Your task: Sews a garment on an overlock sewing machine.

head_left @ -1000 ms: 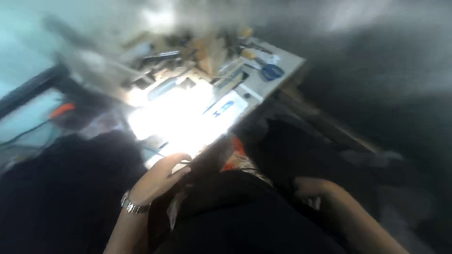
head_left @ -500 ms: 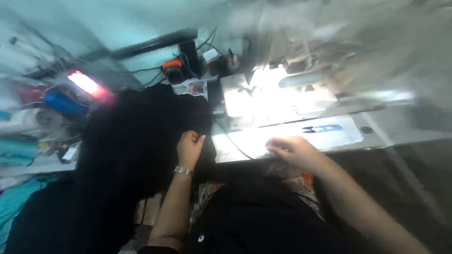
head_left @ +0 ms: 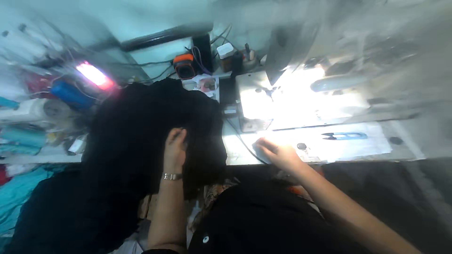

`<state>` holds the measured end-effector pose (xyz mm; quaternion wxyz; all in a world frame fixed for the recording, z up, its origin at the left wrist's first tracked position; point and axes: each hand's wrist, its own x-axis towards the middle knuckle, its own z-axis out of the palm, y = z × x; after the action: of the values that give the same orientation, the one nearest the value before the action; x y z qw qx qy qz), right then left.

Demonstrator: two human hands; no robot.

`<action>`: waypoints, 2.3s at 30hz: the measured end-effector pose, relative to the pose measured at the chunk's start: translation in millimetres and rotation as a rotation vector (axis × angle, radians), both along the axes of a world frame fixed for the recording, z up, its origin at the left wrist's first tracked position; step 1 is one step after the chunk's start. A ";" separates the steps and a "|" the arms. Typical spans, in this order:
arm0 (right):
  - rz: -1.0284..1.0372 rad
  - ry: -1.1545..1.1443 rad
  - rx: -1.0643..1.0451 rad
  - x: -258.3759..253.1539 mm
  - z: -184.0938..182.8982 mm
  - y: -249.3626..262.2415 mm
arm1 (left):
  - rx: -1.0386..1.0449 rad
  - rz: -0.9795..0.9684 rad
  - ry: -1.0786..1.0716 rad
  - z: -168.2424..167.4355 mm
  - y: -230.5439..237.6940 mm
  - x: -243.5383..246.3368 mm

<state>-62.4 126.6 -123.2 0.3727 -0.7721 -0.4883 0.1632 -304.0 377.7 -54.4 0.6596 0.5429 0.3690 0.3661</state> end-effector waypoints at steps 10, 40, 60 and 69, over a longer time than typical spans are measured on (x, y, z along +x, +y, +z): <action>0.494 -0.331 -0.072 -71.2 72.4 130.8 | -0.041 0.145 0.102 15.4 -2.7 -11.2; 0.176 -0.328 -0.161 0.7 54.0 -92.1 | 1.641 -0.763 0.819 108.8 -25.7 77.1; -0.077 -0.433 0.402 -37.8 36.9 19.9 | 1.656 -0.766 0.619 82.6 -95.8 37.9; -0.158 -0.424 0.555 -37.8 36.2 17.5 | 1.512 -0.750 0.600 70.2 -120.1 33.9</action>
<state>-100.2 144.1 -87.0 0.4702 -0.6934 -0.5192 -0.1688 -270.1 257.7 15.8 0.0776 0.9903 -0.0154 0.1146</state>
